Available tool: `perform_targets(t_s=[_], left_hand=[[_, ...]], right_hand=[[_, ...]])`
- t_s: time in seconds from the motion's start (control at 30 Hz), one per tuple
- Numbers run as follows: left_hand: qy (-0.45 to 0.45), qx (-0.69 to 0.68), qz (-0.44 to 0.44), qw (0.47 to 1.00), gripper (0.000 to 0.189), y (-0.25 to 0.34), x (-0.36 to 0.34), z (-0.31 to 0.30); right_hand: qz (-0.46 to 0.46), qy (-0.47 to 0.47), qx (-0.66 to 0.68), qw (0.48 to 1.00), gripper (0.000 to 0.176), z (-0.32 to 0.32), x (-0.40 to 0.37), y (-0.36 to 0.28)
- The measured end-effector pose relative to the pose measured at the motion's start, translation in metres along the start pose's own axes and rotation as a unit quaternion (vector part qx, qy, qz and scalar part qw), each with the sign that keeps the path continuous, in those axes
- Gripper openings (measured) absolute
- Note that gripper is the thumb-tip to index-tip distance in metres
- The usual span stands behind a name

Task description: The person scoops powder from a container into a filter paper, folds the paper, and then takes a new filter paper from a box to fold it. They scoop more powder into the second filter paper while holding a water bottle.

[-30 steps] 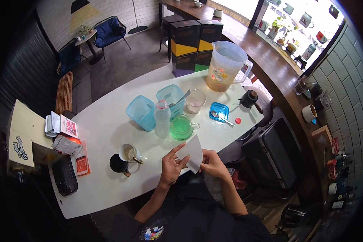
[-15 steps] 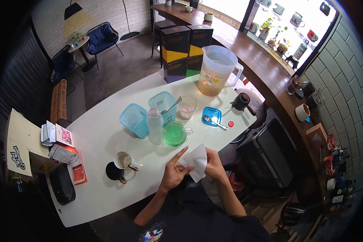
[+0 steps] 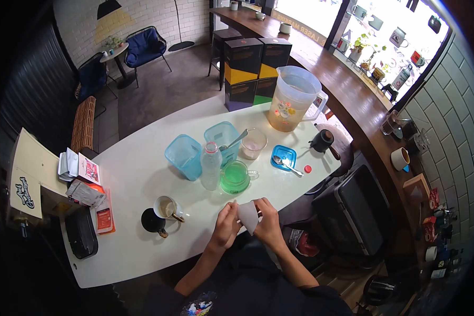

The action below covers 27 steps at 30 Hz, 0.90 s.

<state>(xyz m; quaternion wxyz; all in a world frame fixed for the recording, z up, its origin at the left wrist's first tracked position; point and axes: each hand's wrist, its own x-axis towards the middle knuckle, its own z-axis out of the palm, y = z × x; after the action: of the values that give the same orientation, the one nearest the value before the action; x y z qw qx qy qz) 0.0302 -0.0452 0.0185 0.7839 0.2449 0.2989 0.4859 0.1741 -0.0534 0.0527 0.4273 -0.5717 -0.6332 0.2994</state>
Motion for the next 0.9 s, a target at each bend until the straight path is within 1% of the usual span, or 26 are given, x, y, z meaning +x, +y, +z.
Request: perform_targets(t_s=[0.07, 0.1, 0.13, 0.17, 0.2, 0.23, 0.3, 0.4, 0.53, 0.57, 0.6, 0.63, 0.67, 0.7, 0.73, 0.8, 0.83, 0.9], left_hand=[[-0.022, -0.090, -0.038, 0.995, 0.021, 0.005, -0.001, -0.001], [-0.021, -0.091, -0.037, 0.995, 0.021, 0.006, -0.001, 0.002], [0.000, -0.088, -0.040, 0.995, 0.017, 0.008, -0.003, 0.007], [0.021, -0.086, -0.042, 0.995, 0.014, 0.008, -0.005, 0.011], [0.023, -0.086, -0.042, 0.995, 0.014, 0.006, -0.005, 0.010], [0.017, -0.093, -0.036, 0.995, 0.012, 0.003, -0.005, 0.009], [0.015, -0.101, -0.027, 0.994, 0.010, 0.000, -0.005, 0.005], [0.017, -0.128, -0.030, 0.991, 0.010, -0.002, -0.006, 0.002], [0.038, -0.105, 0.023, 0.994, 0.013, -0.003, -0.006, 0.001], [0.044, -0.093, 0.041, 0.994, 0.014, -0.004, -0.007, 0.000], [0.046, -0.093, 0.042, 0.994, 0.014, -0.006, -0.008, -0.002], [0.051, -0.074, 0.022, 0.996, 0.015, -0.007, -0.009, -0.005], [0.055, -0.054, 0.003, 0.997, 0.016, -0.008, -0.010, -0.006], [0.057, -0.055, 0.004, 0.997, 0.016, -0.009, -0.011, -0.006], [0.061, -0.069, -0.002, 0.996, 0.016, -0.009, -0.011, -0.003], [0.065, -0.083, -0.008, 0.994, 0.016, -0.009, -0.011, -0.003], [0.073, -0.086, -0.001, 0.994, 0.017, -0.010, -0.010, -0.007], [0.080, -0.090, 0.005, 0.993, 0.017, -0.010, -0.007, -0.012]], right_hand=[[-0.020, 0.003, -0.020, 1.000, 0.031, 0.000, -0.001, -0.005], [-0.039, 0.009, -0.041, 0.998, 0.031, 0.000, -0.002, -0.007], [-0.038, 0.007, -0.041, 0.998, 0.031, 0.002, -0.003, -0.005], [-0.046, 0.017, -0.074, 0.996, 0.033, 0.004, -0.003, -0.003], [-0.055, 0.027, -0.107, 0.992, 0.035, 0.006, -0.004, -0.002], [-0.055, 0.025, -0.106, 0.993, 0.035, 0.006, -0.004, -0.005], [-0.028, 0.016, -0.104, 0.994, 0.040, 0.004, -0.004, -0.013], [-0.008, 0.010, -0.083, 0.996, 0.044, 0.007, -0.005, -0.011], [-0.021, 0.004, -0.089, 0.996, 0.047, 0.007, -0.005, -0.016], [-0.030, 0.014, -0.094, 0.995, 0.049, 0.006, -0.004, -0.018], [-0.039, 0.023, -0.099, 0.994, 0.050, 0.006, -0.004, -0.019], [-0.039, 0.021, -0.098, 0.994, 0.050, 0.005, -0.002, -0.019], [-0.046, 0.046, -0.113, 0.992, 0.052, 0.005, 0.000, -0.019], [-0.053, 0.071, -0.128, 0.988, 0.054, 0.005, 0.001, -0.019], [-0.053, 0.069, -0.127, 0.988, 0.054, 0.005, 0.001, -0.016], [-0.087, 0.081, -0.177, 0.977, 0.056, 0.009, 0.001, -0.006], [-0.086, 0.081, -0.177, 0.977, 0.056, 0.012, -0.001, -0.003], [-0.119, 0.142, -0.138, 0.973, 0.061, 0.018, -0.009, 0.001]])
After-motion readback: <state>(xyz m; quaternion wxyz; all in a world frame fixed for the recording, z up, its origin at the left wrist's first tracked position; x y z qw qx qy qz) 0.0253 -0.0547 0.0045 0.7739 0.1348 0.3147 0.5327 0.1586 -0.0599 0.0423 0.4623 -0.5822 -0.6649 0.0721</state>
